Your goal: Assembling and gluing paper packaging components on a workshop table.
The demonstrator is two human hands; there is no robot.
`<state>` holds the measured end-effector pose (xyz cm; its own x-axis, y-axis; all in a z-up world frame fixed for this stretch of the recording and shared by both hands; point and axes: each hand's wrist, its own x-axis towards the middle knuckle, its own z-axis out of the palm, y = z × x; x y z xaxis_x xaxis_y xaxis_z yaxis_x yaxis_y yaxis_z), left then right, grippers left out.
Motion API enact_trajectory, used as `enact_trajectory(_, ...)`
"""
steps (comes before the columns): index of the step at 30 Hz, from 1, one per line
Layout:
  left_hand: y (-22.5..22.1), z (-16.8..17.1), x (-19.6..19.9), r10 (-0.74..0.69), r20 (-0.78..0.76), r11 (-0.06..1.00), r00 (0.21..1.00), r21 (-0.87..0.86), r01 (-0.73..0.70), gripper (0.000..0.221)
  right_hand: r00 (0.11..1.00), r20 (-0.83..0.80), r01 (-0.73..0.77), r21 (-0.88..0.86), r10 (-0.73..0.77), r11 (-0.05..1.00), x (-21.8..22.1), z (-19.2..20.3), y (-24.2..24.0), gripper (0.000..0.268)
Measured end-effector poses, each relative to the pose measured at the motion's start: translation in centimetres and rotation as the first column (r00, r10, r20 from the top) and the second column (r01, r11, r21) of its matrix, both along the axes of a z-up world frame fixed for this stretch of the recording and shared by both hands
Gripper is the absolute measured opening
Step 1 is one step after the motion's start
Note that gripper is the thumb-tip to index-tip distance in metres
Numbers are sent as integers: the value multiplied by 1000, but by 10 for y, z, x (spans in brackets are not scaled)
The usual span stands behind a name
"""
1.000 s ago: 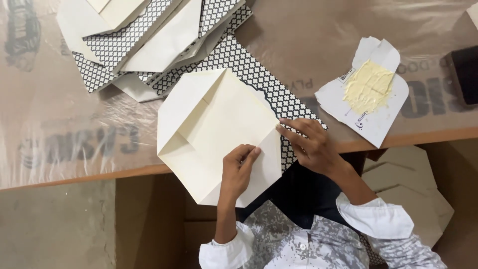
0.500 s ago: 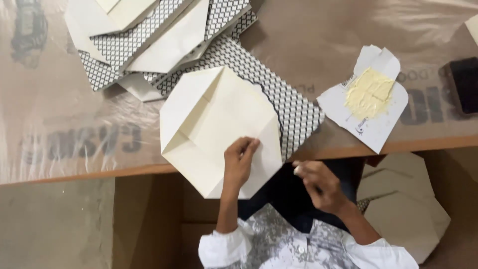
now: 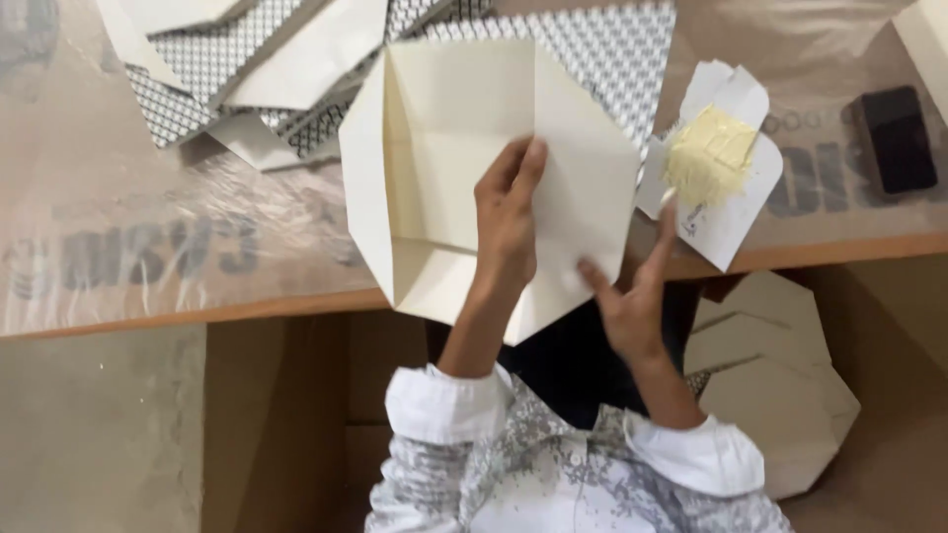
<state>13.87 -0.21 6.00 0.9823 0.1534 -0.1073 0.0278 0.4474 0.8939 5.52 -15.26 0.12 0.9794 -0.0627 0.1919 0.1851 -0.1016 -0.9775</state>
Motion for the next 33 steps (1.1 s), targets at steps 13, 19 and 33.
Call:
enact_trajectory(13,-3,3,-45,-346,71,883,936,363,299,42,989,-3,-145,245,150,959,27,20,-38,104)
enact_trajectory(19,-24,31,-90,-279,-30,861,960,434,264,38,963,-74,-196,473,260,859,6,22,-51,106)
enact_trajectory(33,23,-75,-40,-36,-142,822,989,558,110,37,989,73,-141,203,129,969,46,-43,-26,92)
